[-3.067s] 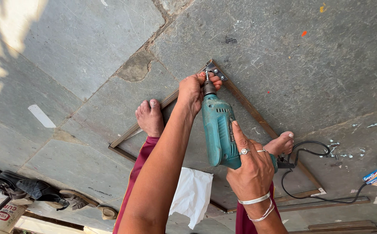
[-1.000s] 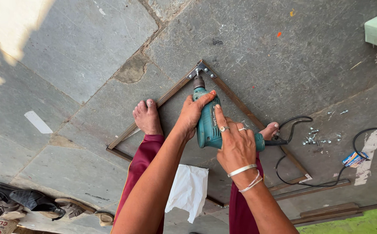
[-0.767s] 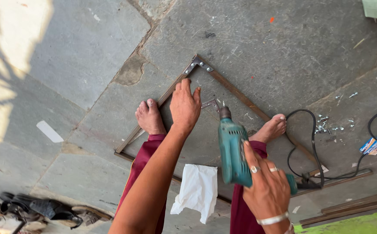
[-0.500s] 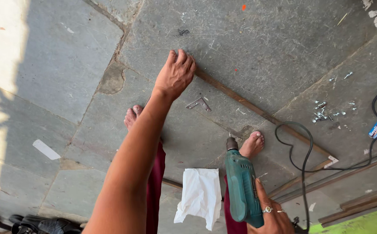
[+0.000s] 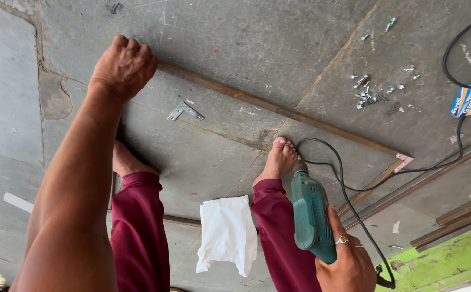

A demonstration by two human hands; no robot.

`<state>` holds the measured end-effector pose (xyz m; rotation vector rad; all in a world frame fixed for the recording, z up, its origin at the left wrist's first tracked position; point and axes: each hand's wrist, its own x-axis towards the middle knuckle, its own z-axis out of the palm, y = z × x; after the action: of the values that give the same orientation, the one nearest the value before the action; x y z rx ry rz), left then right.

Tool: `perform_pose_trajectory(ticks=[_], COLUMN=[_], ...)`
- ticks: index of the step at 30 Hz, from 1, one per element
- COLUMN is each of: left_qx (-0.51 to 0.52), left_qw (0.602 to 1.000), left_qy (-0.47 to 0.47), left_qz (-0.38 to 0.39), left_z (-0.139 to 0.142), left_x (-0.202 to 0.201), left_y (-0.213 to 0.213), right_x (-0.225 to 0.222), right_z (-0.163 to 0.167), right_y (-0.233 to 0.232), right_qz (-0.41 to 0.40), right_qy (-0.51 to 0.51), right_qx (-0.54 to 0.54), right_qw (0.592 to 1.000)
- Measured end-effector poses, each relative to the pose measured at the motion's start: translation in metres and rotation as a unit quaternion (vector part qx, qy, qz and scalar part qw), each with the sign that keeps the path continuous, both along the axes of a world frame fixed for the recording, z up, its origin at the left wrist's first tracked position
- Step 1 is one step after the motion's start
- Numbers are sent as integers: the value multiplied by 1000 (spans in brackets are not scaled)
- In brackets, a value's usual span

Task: The person assembles a rectangular metal frame on the floor by attaching metal corner brackets with screws. They use a corded electric drill to drive screws into each corner, repositioning the frame as needed to access different sides.

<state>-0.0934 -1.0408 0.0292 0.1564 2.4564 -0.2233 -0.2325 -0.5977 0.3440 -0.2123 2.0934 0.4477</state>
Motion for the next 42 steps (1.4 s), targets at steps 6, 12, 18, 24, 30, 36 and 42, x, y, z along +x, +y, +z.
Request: perform_pose_trajectory(ticks=[6,12,18,24,30,36,42], left_qx=[-123,465,568,556,566,472,234], left_qw=[969,318,-103,-80,-78,2,242], left_qy=[98,-207,-82,0,62,232,246], left_qz=[189,800,813,827,819,850,909], left_z=[18,99,195,204,199,144,90], left_x=[-4,-5,21,67,119,168,228], left_y=[71,270,368,361,349,351,359], right_x=[-30,-33,9,56,96,164,201], right_z=[4,-3,-11,-37,-85,-161,-232], right_y=[25,29,36,16,-18,-68,-112], right_qz=[77,134,224,152,64,216,336], right_qy=[26,-68,-194,-286,-300,-152,-66], right_qx=[-184,-342,-325,-307,-289,-279,-264], right_qw=[980,927,898,895,907,923,902])
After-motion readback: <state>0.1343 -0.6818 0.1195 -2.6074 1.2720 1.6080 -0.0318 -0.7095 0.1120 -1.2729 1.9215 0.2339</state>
